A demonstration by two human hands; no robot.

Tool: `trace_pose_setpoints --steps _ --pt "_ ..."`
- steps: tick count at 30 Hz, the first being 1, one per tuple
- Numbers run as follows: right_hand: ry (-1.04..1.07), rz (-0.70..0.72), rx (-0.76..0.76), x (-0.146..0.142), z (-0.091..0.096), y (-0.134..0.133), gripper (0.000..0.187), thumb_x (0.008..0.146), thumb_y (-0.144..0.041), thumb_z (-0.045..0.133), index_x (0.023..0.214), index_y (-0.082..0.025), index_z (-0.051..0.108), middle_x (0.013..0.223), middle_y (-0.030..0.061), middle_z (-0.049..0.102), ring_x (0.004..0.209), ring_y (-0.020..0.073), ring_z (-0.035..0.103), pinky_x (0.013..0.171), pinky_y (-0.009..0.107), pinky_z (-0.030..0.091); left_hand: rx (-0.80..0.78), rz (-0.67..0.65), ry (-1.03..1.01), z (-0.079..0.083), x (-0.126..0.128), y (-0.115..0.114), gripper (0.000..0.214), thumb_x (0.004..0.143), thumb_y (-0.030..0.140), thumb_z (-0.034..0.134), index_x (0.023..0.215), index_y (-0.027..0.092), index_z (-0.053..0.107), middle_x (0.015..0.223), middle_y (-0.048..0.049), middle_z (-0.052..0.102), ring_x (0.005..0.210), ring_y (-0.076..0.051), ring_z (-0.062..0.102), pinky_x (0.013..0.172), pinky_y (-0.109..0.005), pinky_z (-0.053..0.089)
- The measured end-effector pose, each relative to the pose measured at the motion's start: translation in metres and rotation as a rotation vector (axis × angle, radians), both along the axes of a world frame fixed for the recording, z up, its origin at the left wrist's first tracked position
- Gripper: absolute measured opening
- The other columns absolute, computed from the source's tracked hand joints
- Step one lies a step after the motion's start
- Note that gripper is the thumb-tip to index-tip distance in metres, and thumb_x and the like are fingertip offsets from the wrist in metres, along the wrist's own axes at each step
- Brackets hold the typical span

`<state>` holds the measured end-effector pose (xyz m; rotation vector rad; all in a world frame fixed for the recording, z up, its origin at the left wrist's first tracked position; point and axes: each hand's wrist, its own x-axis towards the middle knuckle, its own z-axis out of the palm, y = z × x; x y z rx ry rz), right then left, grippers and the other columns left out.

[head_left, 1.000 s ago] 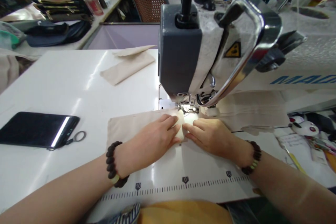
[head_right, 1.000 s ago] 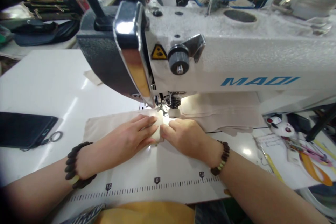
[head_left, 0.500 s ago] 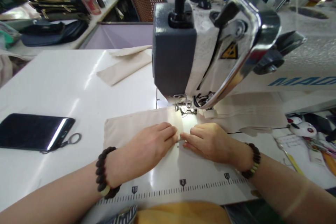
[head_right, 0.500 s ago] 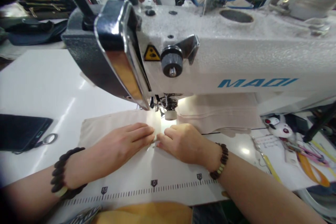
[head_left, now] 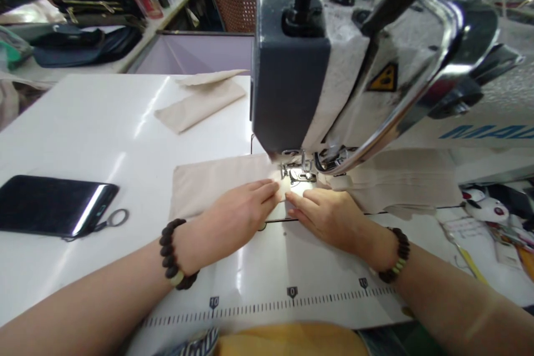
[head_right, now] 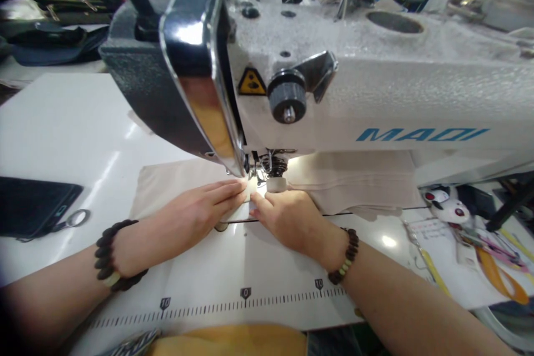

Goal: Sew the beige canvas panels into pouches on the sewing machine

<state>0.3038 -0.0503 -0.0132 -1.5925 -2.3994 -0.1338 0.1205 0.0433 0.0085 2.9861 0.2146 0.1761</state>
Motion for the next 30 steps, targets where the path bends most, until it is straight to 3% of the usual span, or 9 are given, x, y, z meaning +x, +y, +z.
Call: trace_pose_setpoints --steps 9,26,30 --pt "-0.101 -0.179 -0.114 -0.007 0.001 0.005 0.032 0.093 -0.032 0.043 0.116 -0.016 0.058 0.073 0.0048 0.068 0.059 0.0149 0.057 0.05 0.027 0.03 -0.037 0.055 -0.006 -0.009 0.005 0.018 0.028 0.091 0.006 0.034 0.111 0.01 0.054 0.119 -0.0121 0.056 0.116 -0.02 0.049 0.098 -0.035 0.044" --pt "-0.056 -0.153 -0.094 -0.007 0.0 0.005 0.029 0.092 -0.031 0.045 0.11 -0.014 0.06 0.077 0.0052 0.067 0.065 0.0157 0.06 0.052 0.026 0.035 -0.08 0.14 0.011 -0.018 0.007 0.026 0.032 0.091 0.007 0.037 0.121 0.008 0.048 0.131 -0.0155 0.047 0.125 -0.021 0.041 0.101 -0.037 0.039" --pt "-0.04 -0.144 -0.059 -0.006 -0.003 0.003 0.03 0.093 -0.03 0.043 0.111 -0.014 0.06 0.08 0.0053 0.067 0.067 0.015 0.061 0.054 0.025 0.038 -0.015 0.164 0.01 -0.016 0.005 0.02 0.032 0.089 0.006 0.039 0.12 0.007 0.048 0.126 -0.0149 0.05 0.121 -0.022 0.045 0.104 -0.04 0.036"
